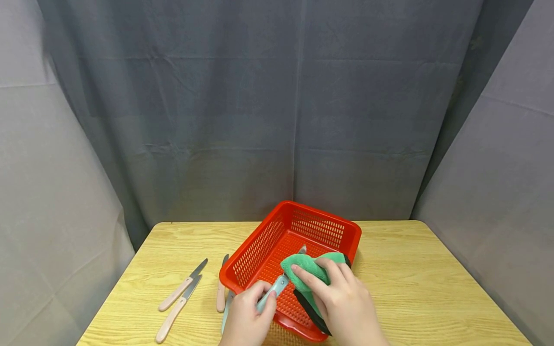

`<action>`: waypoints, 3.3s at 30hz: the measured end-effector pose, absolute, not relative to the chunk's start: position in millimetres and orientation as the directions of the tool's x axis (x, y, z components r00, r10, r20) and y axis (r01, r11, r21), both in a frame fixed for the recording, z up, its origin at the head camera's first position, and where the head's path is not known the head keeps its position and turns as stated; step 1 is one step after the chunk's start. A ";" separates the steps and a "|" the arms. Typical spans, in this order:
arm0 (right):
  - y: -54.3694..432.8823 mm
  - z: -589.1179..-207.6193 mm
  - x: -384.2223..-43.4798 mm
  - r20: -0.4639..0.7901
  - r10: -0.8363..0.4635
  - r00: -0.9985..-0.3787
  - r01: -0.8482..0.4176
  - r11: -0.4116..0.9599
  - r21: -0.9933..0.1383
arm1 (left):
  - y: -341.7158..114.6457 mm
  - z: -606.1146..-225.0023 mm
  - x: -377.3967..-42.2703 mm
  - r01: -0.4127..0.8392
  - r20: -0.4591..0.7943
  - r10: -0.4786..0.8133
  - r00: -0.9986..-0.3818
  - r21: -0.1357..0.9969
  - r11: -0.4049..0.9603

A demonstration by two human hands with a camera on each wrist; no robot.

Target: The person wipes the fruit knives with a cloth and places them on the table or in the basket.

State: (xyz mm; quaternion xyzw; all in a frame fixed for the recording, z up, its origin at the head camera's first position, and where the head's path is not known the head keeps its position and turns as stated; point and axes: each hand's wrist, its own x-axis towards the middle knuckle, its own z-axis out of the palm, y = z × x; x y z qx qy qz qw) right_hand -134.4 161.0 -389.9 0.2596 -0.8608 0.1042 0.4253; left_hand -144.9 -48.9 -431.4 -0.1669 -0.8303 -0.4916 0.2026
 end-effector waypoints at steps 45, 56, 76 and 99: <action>171.6 -387.0 -139.2 0.824 -0.275 -0.496 -0.514 0.858 -0.023 | -49.1 -433.0 -144.0 0.465 0.488 0.087 -0.869 0.742 0.482; 163.8 -390.3 -136.6 0.764 -0.420 -0.490 -0.608 0.792 0.046 | -49.3 -433.7 -144.7 0.493 0.517 0.081 -0.852 0.741 0.457; 163.8 -389.4 -136.1 0.762 -0.349 -0.546 -0.536 0.844 0.003 | -48.4 -436.2 -144.8 0.519 0.551 0.068 -0.832 0.728 0.448; 171.7 -388.9 -140.8 0.793 -0.215 -0.570 -0.454 0.887 -0.086 | -46.1 -432.9 -141.2 0.499 0.519 0.091 -0.850 0.737 0.456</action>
